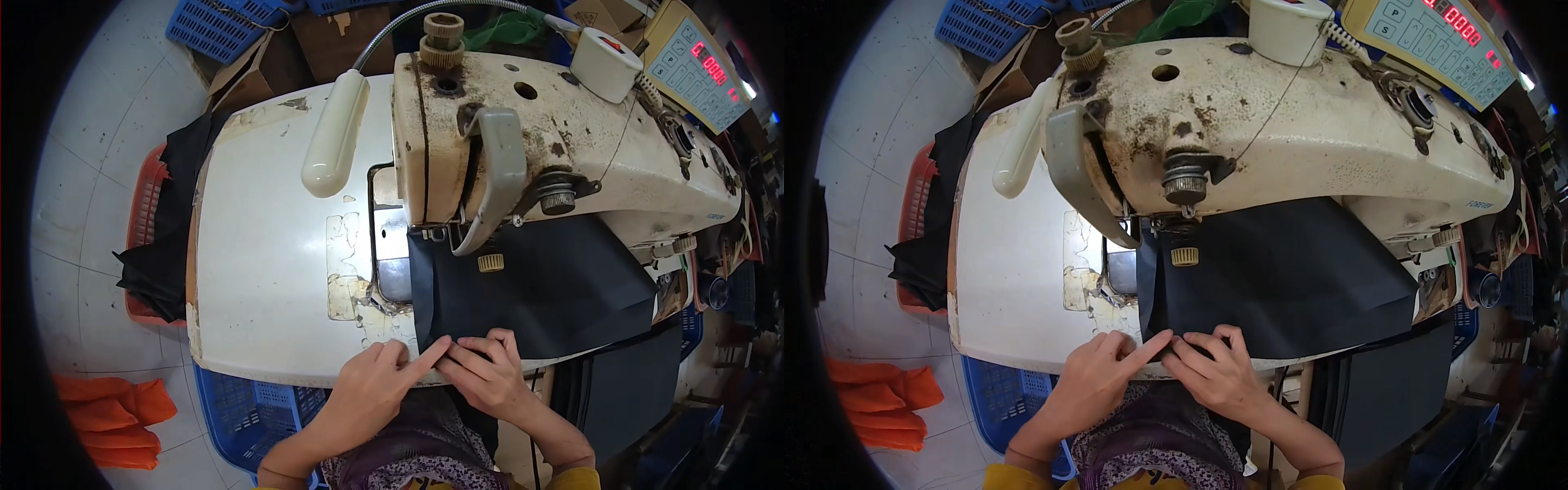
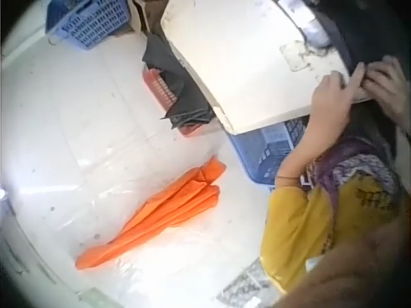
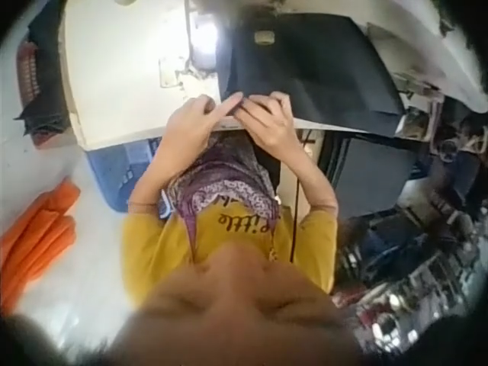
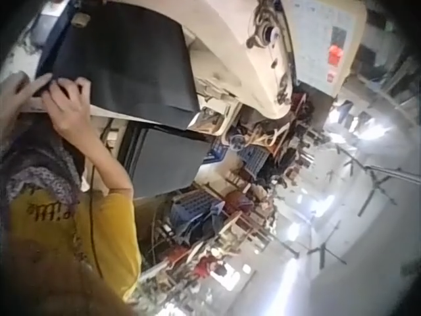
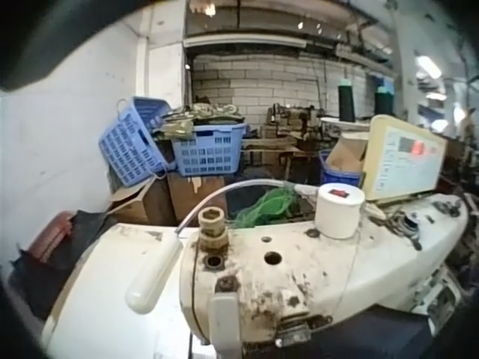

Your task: Sewing pieces of black material using an industrial sewing machine.

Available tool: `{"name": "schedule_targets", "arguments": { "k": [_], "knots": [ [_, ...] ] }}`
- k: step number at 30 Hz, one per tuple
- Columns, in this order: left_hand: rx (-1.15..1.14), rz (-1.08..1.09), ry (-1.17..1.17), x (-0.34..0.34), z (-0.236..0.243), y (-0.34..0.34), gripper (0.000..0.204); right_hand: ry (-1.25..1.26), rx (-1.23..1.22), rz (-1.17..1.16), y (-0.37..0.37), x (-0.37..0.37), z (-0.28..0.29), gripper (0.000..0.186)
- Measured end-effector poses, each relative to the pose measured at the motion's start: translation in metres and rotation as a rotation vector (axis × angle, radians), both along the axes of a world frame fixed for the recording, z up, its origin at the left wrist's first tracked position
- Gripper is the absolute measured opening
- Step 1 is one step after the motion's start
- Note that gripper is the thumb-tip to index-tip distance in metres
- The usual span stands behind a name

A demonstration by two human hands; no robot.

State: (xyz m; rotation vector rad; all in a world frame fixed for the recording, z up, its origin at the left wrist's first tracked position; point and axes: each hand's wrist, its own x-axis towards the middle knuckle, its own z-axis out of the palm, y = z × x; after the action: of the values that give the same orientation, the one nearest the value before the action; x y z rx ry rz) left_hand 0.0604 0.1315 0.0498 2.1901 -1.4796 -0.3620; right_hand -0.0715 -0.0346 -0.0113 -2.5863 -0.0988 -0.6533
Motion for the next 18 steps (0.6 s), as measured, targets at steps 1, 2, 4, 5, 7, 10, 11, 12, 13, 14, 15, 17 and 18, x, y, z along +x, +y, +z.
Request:
{"name": "schedule_targets", "arguments": {
  "k": [1,2,4,5,7,10,11,12,13,14,15,17,18],
  "knots": [
    [0.044,-0.044,-0.031,0.001,0.004,-0.003,0.041,-0.012,-0.061,0.009,-0.001,0.000,-0.003,0.028],
    [0.089,-0.086,-0.064,0.003,0.007,-0.005,0.043,-0.026,-0.120,0.020,-0.002,0.000,-0.004,0.029],
    [0.131,-0.126,-0.071,0.008,0.011,-0.007,0.046,-0.038,-0.107,0.011,0.000,0.000,-0.004,0.031],
    [0.173,-0.165,-0.078,0.011,0.012,-0.007,0.048,-0.051,-0.094,0.003,0.001,0.000,-0.004,0.032],
    [0.217,-0.204,-0.086,0.013,0.012,-0.006,0.050,-0.064,-0.079,-0.004,0.003,0.000,-0.004,0.034],
    [0.112,-0.204,-0.077,0.014,0.010,-0.005,0.044,-0.061,-0.084,-0.007,0.005,0.001,-0.004,0.035],
    [0.113,-0.204,-0.077,0.013,0.011,-0.006,0.044,-0.060,-0.083,-0.006,0.005,0.001,-0.004,0.035],
    [0.153,-0.205,-0.129,0.011,0.013,-0.009,0.041,-0.060,-0.094,-0.007,0.006,0.002,-0.004,0.035],
    [0.193,-0.207,-0.182,0.009,0.016,-0.011,0.037,-0.061,-0.105,-0.006,0.006,0.003,-0.003,0.035],
    [0.233,-0.207,-0.235,0.008,0.017,-0.013,0.033,-0.062,-0.116,-0.005,0.006,0.003,-0.003,0.035],
    [0.234,-0.206,-0.234,0.009,0.017,-0.014,0.033,-0.061,-0.115,-0.004,0.006,0.003,-0.002,0.035],
    [0.248,-0.235,-0.204,0.016,0.016,-0.017,0.030,-0.057,-0.091,0.005,0.005,0.003,-0.002,0.036],
    [0.254,-0.252,-0.189,0.018,0.014,-0.017,0.028,-0.055,-0.079,0.008,0.004,0.004,-0.003,0.036]
  ]
}}
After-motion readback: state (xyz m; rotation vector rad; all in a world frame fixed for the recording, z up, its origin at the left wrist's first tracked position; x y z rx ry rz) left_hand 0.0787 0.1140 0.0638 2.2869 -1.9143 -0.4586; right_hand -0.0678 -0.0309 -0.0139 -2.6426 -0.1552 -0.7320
